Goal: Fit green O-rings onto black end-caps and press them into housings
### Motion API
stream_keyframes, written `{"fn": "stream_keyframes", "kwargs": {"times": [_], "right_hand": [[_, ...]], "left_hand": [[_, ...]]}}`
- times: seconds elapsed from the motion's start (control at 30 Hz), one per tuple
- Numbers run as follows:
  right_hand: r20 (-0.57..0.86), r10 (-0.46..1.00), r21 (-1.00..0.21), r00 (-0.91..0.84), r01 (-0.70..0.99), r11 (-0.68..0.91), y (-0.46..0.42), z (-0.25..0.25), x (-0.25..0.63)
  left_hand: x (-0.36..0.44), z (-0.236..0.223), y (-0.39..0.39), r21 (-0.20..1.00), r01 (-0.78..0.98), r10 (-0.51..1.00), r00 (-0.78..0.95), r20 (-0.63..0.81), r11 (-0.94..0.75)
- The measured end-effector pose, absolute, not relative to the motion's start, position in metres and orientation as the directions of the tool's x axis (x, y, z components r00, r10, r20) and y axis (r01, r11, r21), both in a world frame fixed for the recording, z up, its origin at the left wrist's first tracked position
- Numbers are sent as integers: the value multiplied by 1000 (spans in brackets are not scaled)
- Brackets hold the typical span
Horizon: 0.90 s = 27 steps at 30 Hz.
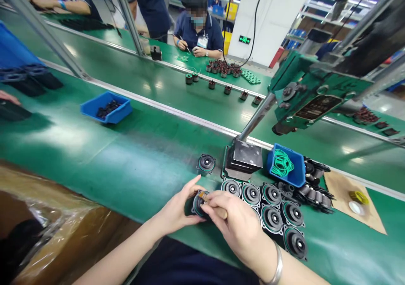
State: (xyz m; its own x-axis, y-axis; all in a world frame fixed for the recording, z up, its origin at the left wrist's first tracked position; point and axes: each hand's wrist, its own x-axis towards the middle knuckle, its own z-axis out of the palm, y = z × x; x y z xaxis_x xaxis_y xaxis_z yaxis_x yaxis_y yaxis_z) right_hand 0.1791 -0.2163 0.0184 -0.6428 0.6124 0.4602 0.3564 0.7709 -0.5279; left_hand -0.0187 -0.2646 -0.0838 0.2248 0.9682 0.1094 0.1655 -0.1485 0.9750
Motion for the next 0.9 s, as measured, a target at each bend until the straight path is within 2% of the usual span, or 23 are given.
{"fn": "stream_keyframes", "kwargs": {"times": [0.1,0.27,0.53,0.7,0.9], "right_hand": [[403,537,-492,-741,319,810,-211,10,175],[329,505,-465,-798,329,822,-212,20,163],[238,293,-347,-926,200,916,-227,47,162],[224,161,-164,-961,125,979,-233,60,181],[238,96,19,-967,103,994,-225,74,193]], "left_hand": [[-19,-83,-264,970,176,967,220,126,-167],[-20,-83,-263,960,201,961,235,145,-194],[-21,-86,-261,944,204,943,268,200,-258],[-20,-83,-260,945,237,953,256,162,-224],[-24,-77,-264,958,243,967,234,96,-154]]}}
